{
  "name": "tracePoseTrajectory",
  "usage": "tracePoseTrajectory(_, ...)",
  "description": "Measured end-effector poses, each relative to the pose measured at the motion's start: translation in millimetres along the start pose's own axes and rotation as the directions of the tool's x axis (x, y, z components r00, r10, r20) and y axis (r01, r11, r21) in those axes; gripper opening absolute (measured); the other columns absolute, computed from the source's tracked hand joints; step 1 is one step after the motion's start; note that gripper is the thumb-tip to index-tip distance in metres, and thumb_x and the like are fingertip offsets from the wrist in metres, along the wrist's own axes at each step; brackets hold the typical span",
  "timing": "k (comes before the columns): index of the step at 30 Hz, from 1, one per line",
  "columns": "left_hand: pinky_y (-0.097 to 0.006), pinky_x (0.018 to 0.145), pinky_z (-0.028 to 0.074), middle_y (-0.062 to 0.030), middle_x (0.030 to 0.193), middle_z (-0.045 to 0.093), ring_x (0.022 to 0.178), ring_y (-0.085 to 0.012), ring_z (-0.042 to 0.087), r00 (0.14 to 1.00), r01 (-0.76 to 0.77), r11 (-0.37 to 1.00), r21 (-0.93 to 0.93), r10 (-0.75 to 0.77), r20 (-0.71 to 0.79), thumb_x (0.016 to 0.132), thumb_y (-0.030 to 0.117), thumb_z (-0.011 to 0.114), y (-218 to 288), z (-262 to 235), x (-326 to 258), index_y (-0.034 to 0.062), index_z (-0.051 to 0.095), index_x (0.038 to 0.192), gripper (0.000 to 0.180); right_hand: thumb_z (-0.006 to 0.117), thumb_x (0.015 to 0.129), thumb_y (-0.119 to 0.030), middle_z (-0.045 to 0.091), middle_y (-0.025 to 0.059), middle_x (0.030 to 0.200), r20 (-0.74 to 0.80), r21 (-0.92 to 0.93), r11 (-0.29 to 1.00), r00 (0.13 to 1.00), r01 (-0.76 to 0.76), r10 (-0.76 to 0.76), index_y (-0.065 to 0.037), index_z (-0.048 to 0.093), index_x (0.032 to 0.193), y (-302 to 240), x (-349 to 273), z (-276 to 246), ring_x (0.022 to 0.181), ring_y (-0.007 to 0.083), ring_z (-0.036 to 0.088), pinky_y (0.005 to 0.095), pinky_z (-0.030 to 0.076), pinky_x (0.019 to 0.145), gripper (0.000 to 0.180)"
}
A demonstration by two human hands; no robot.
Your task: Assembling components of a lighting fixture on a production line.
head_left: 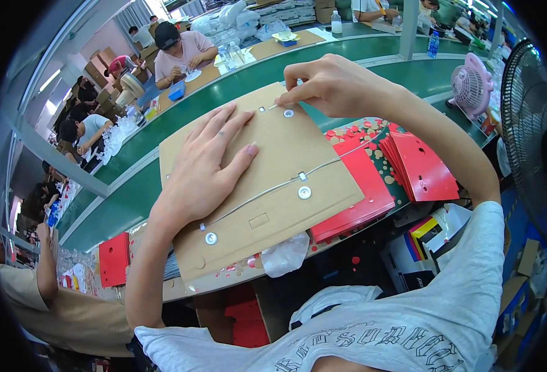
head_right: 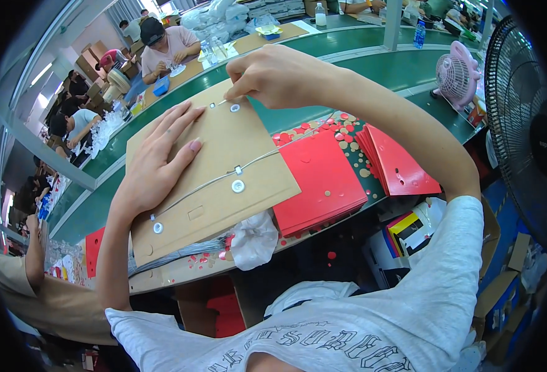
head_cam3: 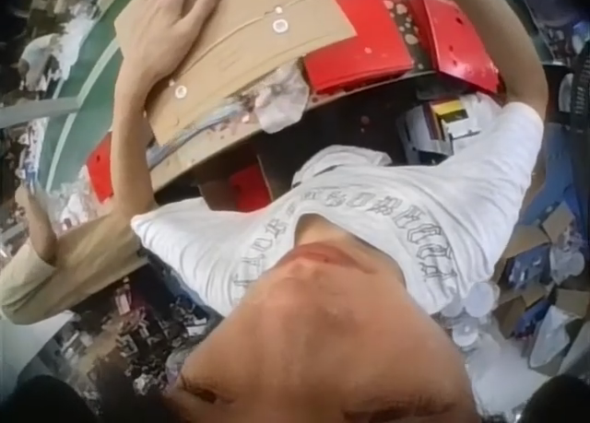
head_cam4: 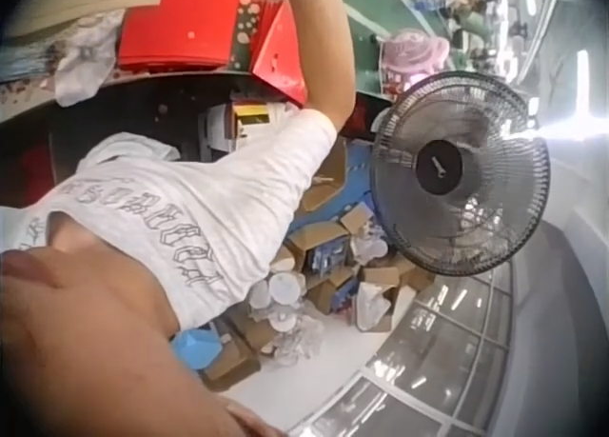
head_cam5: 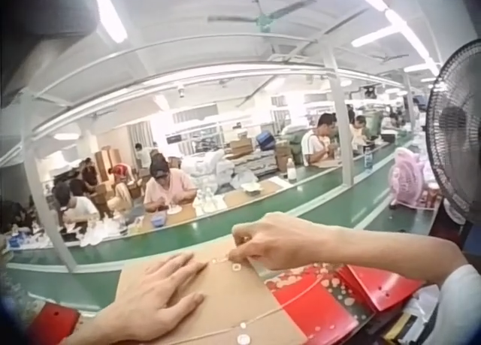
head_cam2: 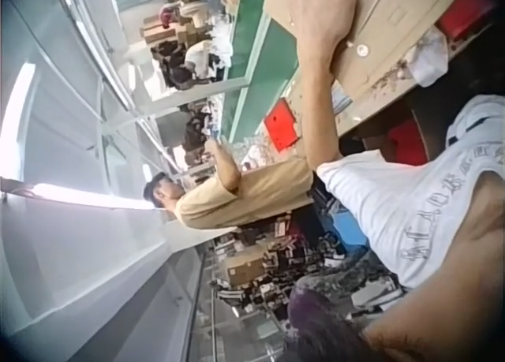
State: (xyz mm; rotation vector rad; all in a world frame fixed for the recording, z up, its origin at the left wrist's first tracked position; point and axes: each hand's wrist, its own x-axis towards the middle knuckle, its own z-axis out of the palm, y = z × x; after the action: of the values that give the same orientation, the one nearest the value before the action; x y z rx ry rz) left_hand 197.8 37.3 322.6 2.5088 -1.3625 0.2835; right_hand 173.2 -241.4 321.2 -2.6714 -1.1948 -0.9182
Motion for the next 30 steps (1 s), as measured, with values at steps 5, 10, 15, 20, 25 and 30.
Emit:
tracePoseTrajectory(5, -0.043, 0.117, 0.026, -0.0162, 0.153, 0.039, 0.143, -0.0322, 0.033, 1.0, 0.005, 1.0, 0.0, -0.005, 0.005, 0.097, 0.033, 0.052, 1, -1, -1, 0.0156, 0.048, 0.145, 0.051, 0.065, 0.076, 0.006, 0.057, 0.0086, 0.083, 0.009, 0.004, 1.0, 1.0, 0.006, -0.006, -0.015, 0.076, 0.107, 1, 3, 2, 0.069, 0.0252, 0.06, 0.035, 0.049, 0.061, 0.039)
tracePoseTrajectory(10, -0.042, 0.117, 0.026, -0.0154, 0.153, 0.039, 0.142, -0.0323, 0.034, 1.0, -0.002, 0.999, -0.04, 0.002, -0.005, 0.097, 0.032, 0.052, -2, -3, -2, 0.0145, 0.05, 0.143, 0.049, 0.061, 0.077, 0.01, 0.051, 0.0101, 0.076, 0.11, 0.201, 0.963, 0.981, -0.178, 0.158, -0.01, 0.077, 0.104, 1, 15, -1, 0.072, 0.025, 0.053, 0.0375, 0.044, 0.064, 0.037)
tracePoseTrajectory(15, -0.042, 0.116, 0.027, -0.0152, 0.153, 0.04, 0.142, -0.0323, 0.035, 1.0, -0.002, 0.999, -0.041, 0.001, -0.003, 0.097, 0.032, 0.053, -3, -3, -3, 0.0142, 0.051, 0.142, 0.048, 0.059, 0.08, 0.01, 0.05, 0.0111, 0.073, 0.256, 0.126, 0.975, 0.956, -0.181, 0.145, -0.008, 0.076, 0.106, 2, 34, -14, 0.071, 0.0249, 0.052, 0.0379, 0.043, 0.065, 0.036)
tracePoseTrajectory(20, -0.043, 0.116, 0.027, -0.0166, 0.152, 0.04, 0.142, -0.033, 0.034, 1.0, -0.022, 1.0, -0.004, 0.022, -0.014, 0.097, 0.032, 0.053, -5, -1, -6, 0.0143, 0.051, 0.142, 0.048, 0.059, 0.078, 0.011, 0.051, 0.0117, 0.073, 0.327, 0.229, 0.954, 0.938, -0.195, 0.113, -0.009, 0.076, 0.107, 2, 38, -18, 0.07, 0.0254, 0.052, 0.0382, 0.043, 0.064, 0.038)
tracePoseTrajectory(25, -0.043, 0.116, 0.027, -0.019, 0.151, 0.04, 0.141, -0.0349, 0.035, 0.998, -0.054, 0.997, 0.061, 0.055, -0.008, 0.099, 0.031, 0.048, -1, -2, -9, 0.0144, 0.05, 0.143, 0.047, 0.059, 0.077, 0.012, 0.051, 0.0113, 0.074, 0.296, 0.289, 0.935, 0.948, -0.207, 0.119, -0.008, 0.075, 0.108, -2, 33, -15, 0.072, 0.0258, 0.053, 0.038, 0.043, 0.065, 0.04)
tracePoseTrajectory(30, -0.043, 0.116, 0.028, -0.0191, 0.151, 0.039, 0.141, -0.0354, 0.035, 0.997, -0.072, 0.992, 0.101, 0.072, 0.004, 0.1, 0.031, 0.047, -3, -4, -9, 0.0145, 0.049, 0.144, 0.048, 0.059, 0.077, 0.013, 0.051, 0.0119, 0.077, 0.214, 0.18, 0.977, 0.974, -0.111, 0.071, -0.007, 0.076, 0.106, -10, 31, -11, 0.075, 0.0269, 0.053, 0.0377, 0.044, 0.066, 0.039)
